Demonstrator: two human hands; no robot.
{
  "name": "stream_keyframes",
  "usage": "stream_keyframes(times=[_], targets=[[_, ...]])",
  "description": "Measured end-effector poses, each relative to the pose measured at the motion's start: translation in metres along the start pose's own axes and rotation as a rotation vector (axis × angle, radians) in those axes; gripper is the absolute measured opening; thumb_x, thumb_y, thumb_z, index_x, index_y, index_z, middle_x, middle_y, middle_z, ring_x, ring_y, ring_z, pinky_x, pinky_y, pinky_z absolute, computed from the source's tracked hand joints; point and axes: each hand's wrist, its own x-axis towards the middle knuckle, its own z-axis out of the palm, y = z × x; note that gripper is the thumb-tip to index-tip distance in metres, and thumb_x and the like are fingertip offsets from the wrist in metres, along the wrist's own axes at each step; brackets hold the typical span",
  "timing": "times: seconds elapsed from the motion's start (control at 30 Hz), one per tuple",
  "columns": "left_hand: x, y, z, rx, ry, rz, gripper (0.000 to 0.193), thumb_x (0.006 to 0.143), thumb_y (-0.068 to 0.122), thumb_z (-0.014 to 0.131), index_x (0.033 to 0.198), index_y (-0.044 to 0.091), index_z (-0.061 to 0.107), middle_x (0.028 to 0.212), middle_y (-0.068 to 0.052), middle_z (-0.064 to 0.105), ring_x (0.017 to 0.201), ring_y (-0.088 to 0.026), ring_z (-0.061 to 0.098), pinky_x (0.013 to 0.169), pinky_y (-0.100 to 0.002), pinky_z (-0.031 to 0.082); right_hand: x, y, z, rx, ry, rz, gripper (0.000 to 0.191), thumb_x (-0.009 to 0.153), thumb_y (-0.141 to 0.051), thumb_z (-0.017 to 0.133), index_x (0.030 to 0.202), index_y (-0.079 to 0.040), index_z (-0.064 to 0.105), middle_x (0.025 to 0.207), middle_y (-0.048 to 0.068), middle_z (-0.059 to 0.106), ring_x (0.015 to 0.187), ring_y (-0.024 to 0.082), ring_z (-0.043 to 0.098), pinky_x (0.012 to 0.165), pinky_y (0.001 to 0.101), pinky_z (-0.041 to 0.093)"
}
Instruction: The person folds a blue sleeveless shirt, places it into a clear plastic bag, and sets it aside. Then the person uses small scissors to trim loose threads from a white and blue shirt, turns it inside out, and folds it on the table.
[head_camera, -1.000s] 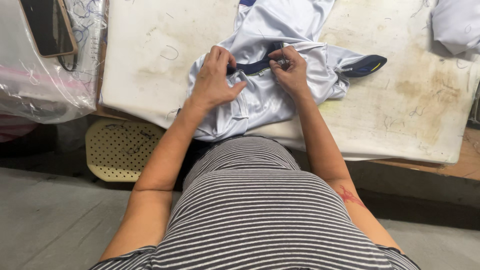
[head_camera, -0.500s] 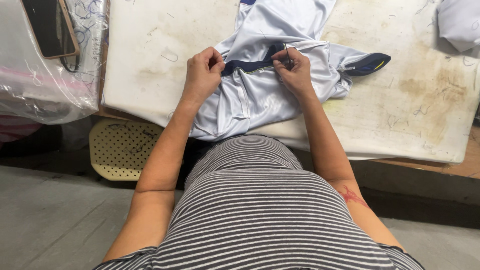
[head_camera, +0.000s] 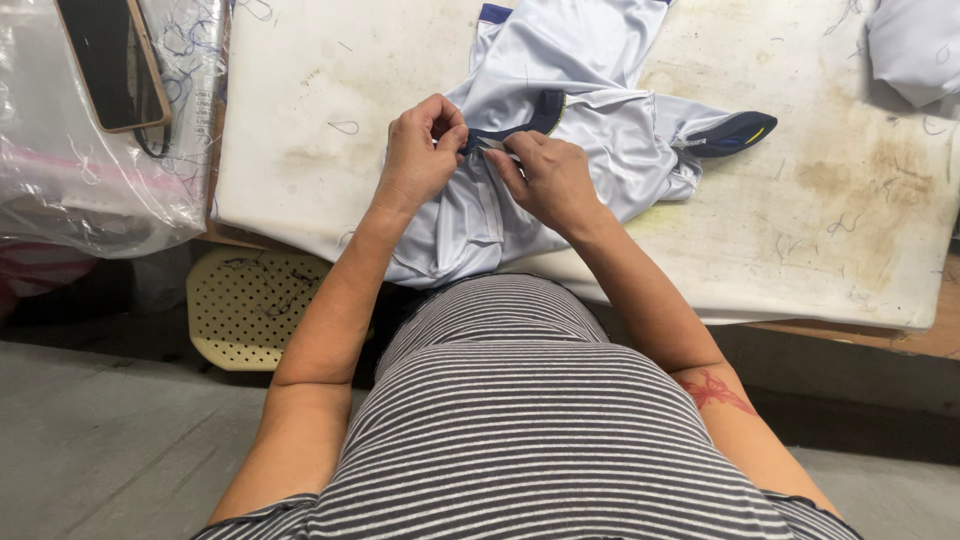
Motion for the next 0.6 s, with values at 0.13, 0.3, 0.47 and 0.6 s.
stream_keyframes(times=[0.13,0.3,0.47,0.6], targets=[[-0.003,-0.002,0.003,-0.023,0.0,0.004,0.01,0.094,-0.002,0.067,0.086,0.002,0.063,0.075,-0.001,0.068,0.069,-0.006,0.068,0.059,-0.023,0.063,0.001,0.005,0.006,-0.009,-0.038,-0.006,0.025,0.099,-0.026,0.076,0.089,-0.004,0.068,0.079,0.011,0.069,0.065,0.032,0.067,0.058,0.0423,0.051],[0.003,-0.003,-0.007,-0.093,0.054,0.045,0.01,0.096,-0.006,0.062,0.089,0.001,0.06,0.078,-0.001,0.066,0.071,-0.008,0.067,0.062,-0.024,0.061,0.0,0.028,0.007,0.122,0.025,0.045,0.02,0.1,-0.021,0.074,0.091,-0.003,0.072,0.076,0.012,0.068,0.063,0.029,0.065,0.058,0.0398,0.049],[0.011,-0.003,-0.029,0.5,0.486,0.438,0.017,0.082,-0.011,0.061,0.096,-0.002,0.057,0.1,-0.015,0.057,0.094,-0.025,0.064,0.083,-0.032,0.057,-0.014,0.091,-0.023,0.347,0.234,0.474,0.021,0.108,-0.022,0.071,0.099,-0.004,0.074,0.075,0.009,0.066,0.059,0.015,0.053,0.056,0.0347,0.04],[-0.01,-0.018,-0.002,0.524,-0.008,0.15,0.016,0.083,0.001,0.076,0.094,0.004,0.065,0.101,-0.013,0.061,0.094,-0.032,0.064,0.083,-0.044,0.053,-0.047,0.125,-0.029,-0.099,0.157,0.424,0.036,0.09,-0.033,0.087,0.097,-0.003,0.068,0.076,0.01,0.066,0.064,0.023,0.062,0.06,0.0372,0.048]])
